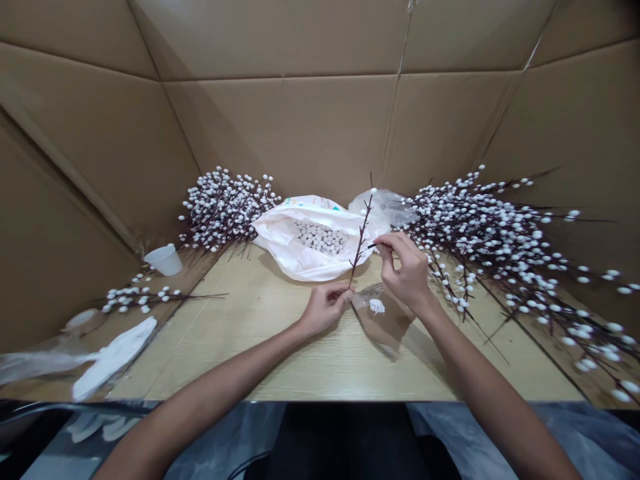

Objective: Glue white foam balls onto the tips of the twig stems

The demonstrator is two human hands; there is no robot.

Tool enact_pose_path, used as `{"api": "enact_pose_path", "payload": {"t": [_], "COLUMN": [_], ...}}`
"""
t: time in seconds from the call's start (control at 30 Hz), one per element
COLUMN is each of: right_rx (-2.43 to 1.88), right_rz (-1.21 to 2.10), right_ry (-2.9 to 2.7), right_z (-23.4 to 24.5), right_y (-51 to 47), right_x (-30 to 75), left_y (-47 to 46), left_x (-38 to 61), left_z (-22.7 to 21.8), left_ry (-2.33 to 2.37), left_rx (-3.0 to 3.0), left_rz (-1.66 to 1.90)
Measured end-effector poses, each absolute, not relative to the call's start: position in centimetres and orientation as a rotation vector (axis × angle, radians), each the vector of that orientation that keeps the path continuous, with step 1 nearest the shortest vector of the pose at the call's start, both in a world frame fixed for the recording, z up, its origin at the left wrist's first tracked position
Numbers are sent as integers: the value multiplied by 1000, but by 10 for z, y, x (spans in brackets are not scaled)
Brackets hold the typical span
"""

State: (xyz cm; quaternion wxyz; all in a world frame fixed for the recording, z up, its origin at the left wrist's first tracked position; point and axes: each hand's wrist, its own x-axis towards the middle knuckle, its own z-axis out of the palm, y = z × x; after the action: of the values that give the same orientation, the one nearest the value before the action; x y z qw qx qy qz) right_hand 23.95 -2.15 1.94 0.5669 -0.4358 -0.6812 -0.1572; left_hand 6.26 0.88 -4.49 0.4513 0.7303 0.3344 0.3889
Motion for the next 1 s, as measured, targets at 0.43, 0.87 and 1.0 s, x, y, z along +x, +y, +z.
{"api": "enact_pose_path", "payload": {"t": [0.43, 0.87, 1.0], "right_rx": [-1014, -1031, -1035], "right_rz": [-338, -369, -200], "right_ry": [-1638, -1555, -1426], "right_z": [18, 23, 23], "right_y": [-20, -22, -19], "right_x": [241, 245, 249], "left_y": [9, 10, 11], "left_x": [63, 63, 64], "left_z": [-45, -45, -47], "left_ry": [822, 812, 821], "left_rx": [1826, 1810, 1786], "left_rz": [966, 962, 952]}}
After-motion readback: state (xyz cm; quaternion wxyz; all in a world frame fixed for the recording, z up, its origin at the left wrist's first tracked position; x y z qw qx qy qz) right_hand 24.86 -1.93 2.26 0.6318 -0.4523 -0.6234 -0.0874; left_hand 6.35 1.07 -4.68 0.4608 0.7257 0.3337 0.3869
